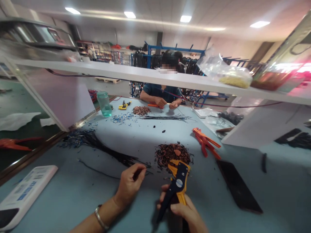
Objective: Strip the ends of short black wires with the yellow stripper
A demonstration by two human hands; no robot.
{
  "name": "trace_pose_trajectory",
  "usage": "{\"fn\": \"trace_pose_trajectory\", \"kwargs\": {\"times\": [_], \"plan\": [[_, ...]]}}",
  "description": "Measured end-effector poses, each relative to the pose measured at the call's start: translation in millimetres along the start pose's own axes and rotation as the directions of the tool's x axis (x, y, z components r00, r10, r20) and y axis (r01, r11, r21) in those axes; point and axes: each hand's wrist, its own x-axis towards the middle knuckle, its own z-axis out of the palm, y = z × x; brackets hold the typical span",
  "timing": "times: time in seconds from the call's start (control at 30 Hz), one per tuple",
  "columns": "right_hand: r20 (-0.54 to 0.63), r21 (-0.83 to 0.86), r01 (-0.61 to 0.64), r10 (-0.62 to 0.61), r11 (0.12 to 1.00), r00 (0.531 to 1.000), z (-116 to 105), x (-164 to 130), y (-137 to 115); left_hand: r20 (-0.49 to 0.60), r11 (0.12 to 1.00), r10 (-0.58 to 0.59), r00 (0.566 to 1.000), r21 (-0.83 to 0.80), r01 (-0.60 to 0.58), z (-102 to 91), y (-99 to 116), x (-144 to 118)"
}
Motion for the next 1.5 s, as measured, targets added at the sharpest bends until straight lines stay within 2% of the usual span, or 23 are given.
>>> {"fn": "trace_pose_trajectory", "kwargs": {"times": [0.13,0.3,0.43,0.8,0.87,0.93,1.07,1.17,1.27,1.33,1.4,1.43,1.5], "plan": [[0.123,0.139,-0.122,0.105,0.983,0.987,-4,4,3,0.051,0.999,0.043,0.998,-0.001,-0.043,0.5,7,-3],[0.247,0.222,-0.145,0.088,0.964,0.965,-3,5,6,0.086,0.999,0.045,0.995,-0.015,-0.043,0.5,12,-4],[0.252,0.169,-0.163,0.117,0.972,0.961,-1,7,6,0.100,0.999,0.047,0.994,-0.032,-0.044,0.4,14,-5],[0.236,0.043,-0.103,0.091,0.994,0.968,-5,6,4,0.136,0.999,-0.005,0.991,-0.040,0.011,2.3,11,-9],[0.217,0.008,-0.054,0.051,0.999,0.975,-5,4,-1,0.132,0.999,-0.009,0.991,-0.034,0.013,2.6,9,-8],[0.150,-0.047,0.035,-0.028,0.998,0.988,-7,2,-7,0.098,1.000,0.002,0.995,-0.025,0.001,1.8,8,-5],[-0.043,-0.179,0.211,-0.222,0.961,0.974,-16,1,-12,-0.054,0.996,0.087,0.995,0.024,-0.085,-2.2,7,2],[-0.122,-0.220,0.237,-0.268,0.946,0.956,-23,6,-7,-0.132,0.987,0.147,0.980,0.078,-0.138,-6.4,6,2],[-0.108,-0.221,0.230,-0.259,0.948,0.960,-24,11,-1,-0.148,0.963,0.263,0.953,0.107,-0.249,-15.2,6,-1],[-0.103,-0.234,0.210,-0.239,0.949,0.965,-23,12,2,-0.095,0.892,0.439,0.893,0.162,-0.422,-25.7,11,0],[-0.106,-0.250,0.199,-0.231,0.948,0.967,-22,13,3,0.082,0.748,0.621,0.780,0.236,-0.620,-38.4,25,7],[-0.104,-0.255,0.200,-0.232,0.946,0.967,-22,14,3,0.204,0.709,0.632,0.747,0.236,-0.665,-44.7,35,12],[-0.099,-0.260,0.208,-0.240,0.943,0.966,-24,15,4,0.511,0.739,0.491,0.706,0.185,-0.648,-55.6,62,26]]}}
